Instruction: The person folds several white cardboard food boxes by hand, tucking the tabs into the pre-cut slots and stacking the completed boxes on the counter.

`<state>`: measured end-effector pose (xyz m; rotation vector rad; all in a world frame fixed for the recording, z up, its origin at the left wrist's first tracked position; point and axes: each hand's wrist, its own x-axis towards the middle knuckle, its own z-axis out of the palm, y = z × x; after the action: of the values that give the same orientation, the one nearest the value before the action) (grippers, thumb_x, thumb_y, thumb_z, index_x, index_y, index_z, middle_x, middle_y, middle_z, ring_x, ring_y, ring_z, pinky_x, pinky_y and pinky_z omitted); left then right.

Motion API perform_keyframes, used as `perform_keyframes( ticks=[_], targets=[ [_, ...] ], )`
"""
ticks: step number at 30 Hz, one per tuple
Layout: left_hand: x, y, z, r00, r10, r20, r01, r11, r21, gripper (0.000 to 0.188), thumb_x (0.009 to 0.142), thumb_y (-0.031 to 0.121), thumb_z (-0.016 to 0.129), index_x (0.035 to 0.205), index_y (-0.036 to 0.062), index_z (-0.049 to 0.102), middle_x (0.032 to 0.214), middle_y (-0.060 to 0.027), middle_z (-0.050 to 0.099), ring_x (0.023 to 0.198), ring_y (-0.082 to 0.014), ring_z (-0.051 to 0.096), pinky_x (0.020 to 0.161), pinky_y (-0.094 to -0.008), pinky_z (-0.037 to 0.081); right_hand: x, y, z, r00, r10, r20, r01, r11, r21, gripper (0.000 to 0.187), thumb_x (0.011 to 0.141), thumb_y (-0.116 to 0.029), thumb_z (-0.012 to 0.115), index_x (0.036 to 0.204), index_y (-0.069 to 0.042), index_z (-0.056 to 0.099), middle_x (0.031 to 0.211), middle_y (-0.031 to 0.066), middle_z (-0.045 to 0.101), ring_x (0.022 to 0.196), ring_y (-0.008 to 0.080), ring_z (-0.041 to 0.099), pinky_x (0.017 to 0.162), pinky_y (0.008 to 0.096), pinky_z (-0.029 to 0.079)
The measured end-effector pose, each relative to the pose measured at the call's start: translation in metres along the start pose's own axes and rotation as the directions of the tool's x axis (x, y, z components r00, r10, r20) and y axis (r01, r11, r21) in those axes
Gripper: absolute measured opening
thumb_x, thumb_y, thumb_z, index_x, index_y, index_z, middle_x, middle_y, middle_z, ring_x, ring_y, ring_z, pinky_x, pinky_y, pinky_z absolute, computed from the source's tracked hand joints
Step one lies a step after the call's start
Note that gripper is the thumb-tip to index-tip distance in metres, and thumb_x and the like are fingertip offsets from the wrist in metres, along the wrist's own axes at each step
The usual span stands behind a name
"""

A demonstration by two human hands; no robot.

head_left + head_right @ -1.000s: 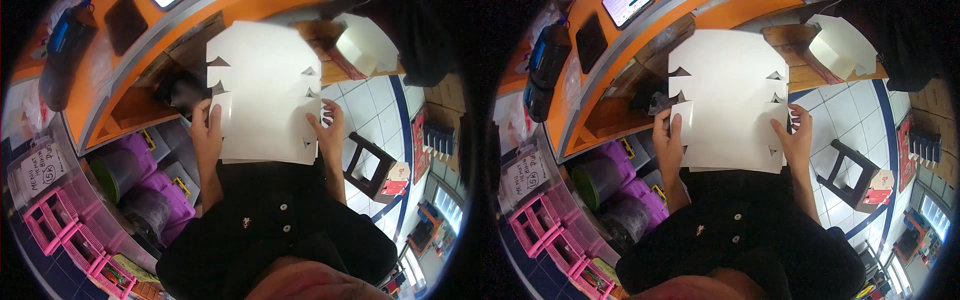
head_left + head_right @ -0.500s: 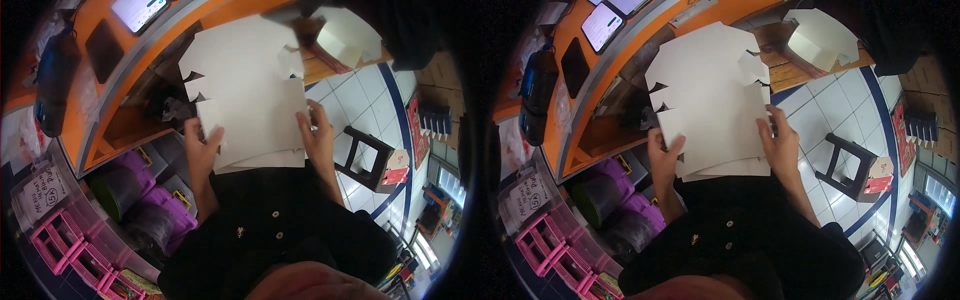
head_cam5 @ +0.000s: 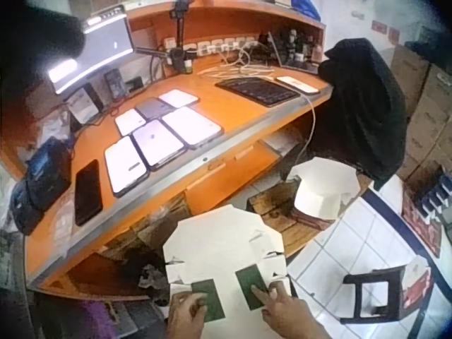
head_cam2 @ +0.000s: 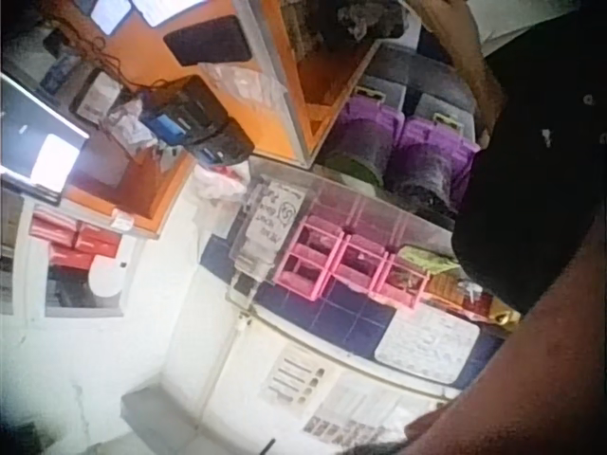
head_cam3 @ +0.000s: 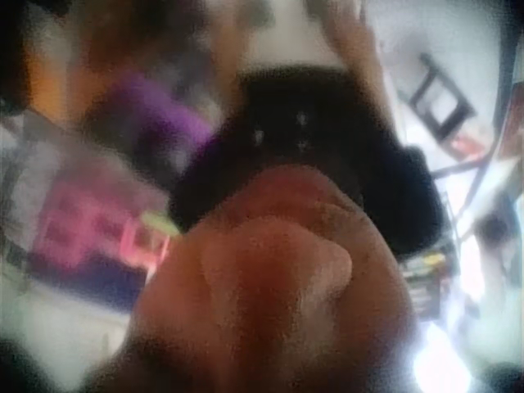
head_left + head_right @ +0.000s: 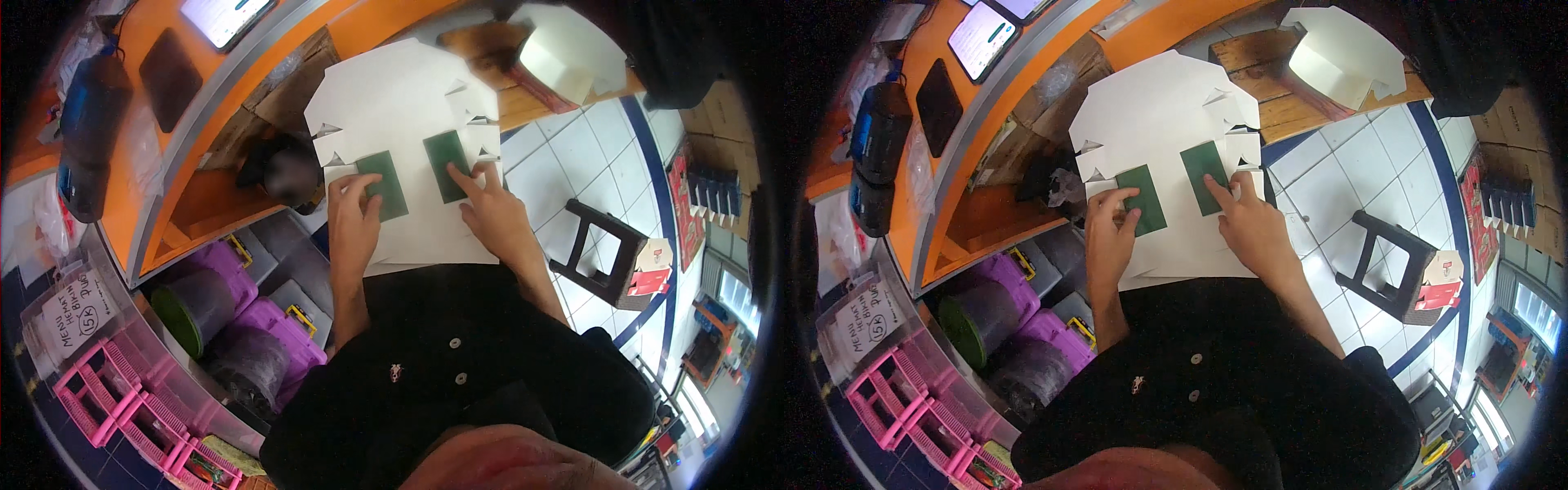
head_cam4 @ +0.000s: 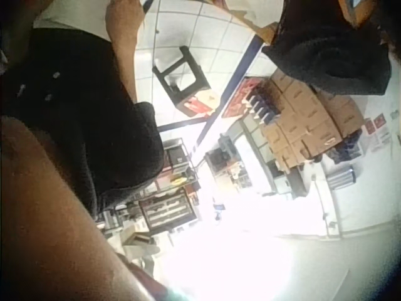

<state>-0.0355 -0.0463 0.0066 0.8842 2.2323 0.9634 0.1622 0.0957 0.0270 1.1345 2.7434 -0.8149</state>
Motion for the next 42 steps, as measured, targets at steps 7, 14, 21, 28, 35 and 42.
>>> perform_keyframes(
  ticks=[7, 14, 21, 28, 35, 42],
  targets=[
    [-0.005, 0.0, -0.001, 0.993, -0.002, -0.116, 0.007, 0.999, 0.047, 0.031, 0.089, 0.008, 0.076, 0.119, 0.0063, 0.068, 0.121, -0.019, 0.059, 0.106, -0.035, 0.064, 0.089, -0.0407, 0.054, -0.001, 0.001, -0.007, 0.998, 0.021, 0.058, -0.026, 0.996, 0.088, 0.069, 0.088, -0.008, 0.07, 0.152, -0.024, 0.052, 0.133, 0.016, 0.051, 0.09, 0.0411, 0.07, 0.08, 0.0493, 0.059],
    [-0.005, 0.066, 0.032, 0.963, 0.203, -0.177, -0.204, 0.979, 0.012, 0.028, 0.097, 0.022, 0.073, 0.112, 0.0, 0.065, 0.103, -0.019, 0.066, 0.089, -0.0345, 0.066, 0.078, -0.0428, 0.053, -0.012, 0.003, -0.011, 0.996, 0.077, -0.037, -0.063, 0.954, 0.291, 0.074, 0.085, -0.001, 0.071, 0.151, -0.028, 0.051, 0.132, 0.0218, 0.049, 0.096, 0.0428, 0.07, 0.084, 0.0485, 0.06],
    [0.041, 0.031, 0.085, 0.985, 0.082, 0.151, -0.007, 0.899, -0.439, 0.029, 0.104, 0.023, 0.064, 0.106, -0.005, 0.069, 0.086, -0.0087, 0.073, 0.073, -0.0168, 0.069, 0.065, -0.0315, 0.054, -0.026, 0.004, -0.007, 0.972, 0.087, -0.218, -0.008, 0.942, 0.337, 0.076, 0.082, 0.003, 0.072, 0.151, -0.021, 0.05, 0.127, 0.0203, 0.053, 0.096, 0.0389, 0.07, 0.089, 0.0443, 0.059],
    [0.044, 0.035, 0.078, 0.914, -0.029, 0.406, 0.357, 0.534, -0.767, 0.027, 0.103, 0.015, 0.061, 0.124, -0.0021, 0.065, 0.112, -0.0112, 0.072, 0.096, -0.0188, 0.072, 0.086, -0.0339, 0.061, -0.042, 0.014, 0.02, 0.88, 0.473, -0.049, 0.006, 0.092, 0.996, 0.037, 0.1, -0.004, 0.066, 0.134, 0.001, 0.051, 0.123, 0.0138, 0.061, 0.114, 0.0208, 0.065, 0.088, 0.0344, 0.059],
    [0.038, 0.043, 0.067, 0.903, 0.107, 0.417, 0.32, 0.482, -0.816, 0.032, 0.102, 0.006, 0.06, 0.132, -0.0035, 0.061, 0.122, -0.0129, 0.069, 0.103, -0.0203, 0.07, 0.092, -0.0352, 0.059, -0.036, -0.015, -0.002, 0.901, 0.2, -0.384, 0.135, 0.712, 0.689, 0.027, 0.1, -0.007, 0.069, 0.125, -0.001, 0.065, 0.126, 0.0139, 0.062, 0.116, 0.0269, 0.068, 0.088, 0.0387, 0.064],
    [0.019, 0.057, 0.077, 0.952, 0.121, 0.282, 0.171, 0.556, -0.813, 0.033, 0.098, -0.001, 0.06, 0.13, -0.0078, 0.061, 0.119, -0.013, 0.069, 0.106, -0.0167, 0.067, 0.09, -0.0306, 0.057, -0.026, -0.014, 0.007, 0.898, 0.182, -0.399, 0.105, 0.795, 0.598, 0.025, 0.098, -0.008, 0.072, 0.121, -0.001, 0.068, 0.122, 0.0161, 0.062, 0.105, 0.0265, 0.071, 0.082, 0.0368, 0.066]
  ],
)
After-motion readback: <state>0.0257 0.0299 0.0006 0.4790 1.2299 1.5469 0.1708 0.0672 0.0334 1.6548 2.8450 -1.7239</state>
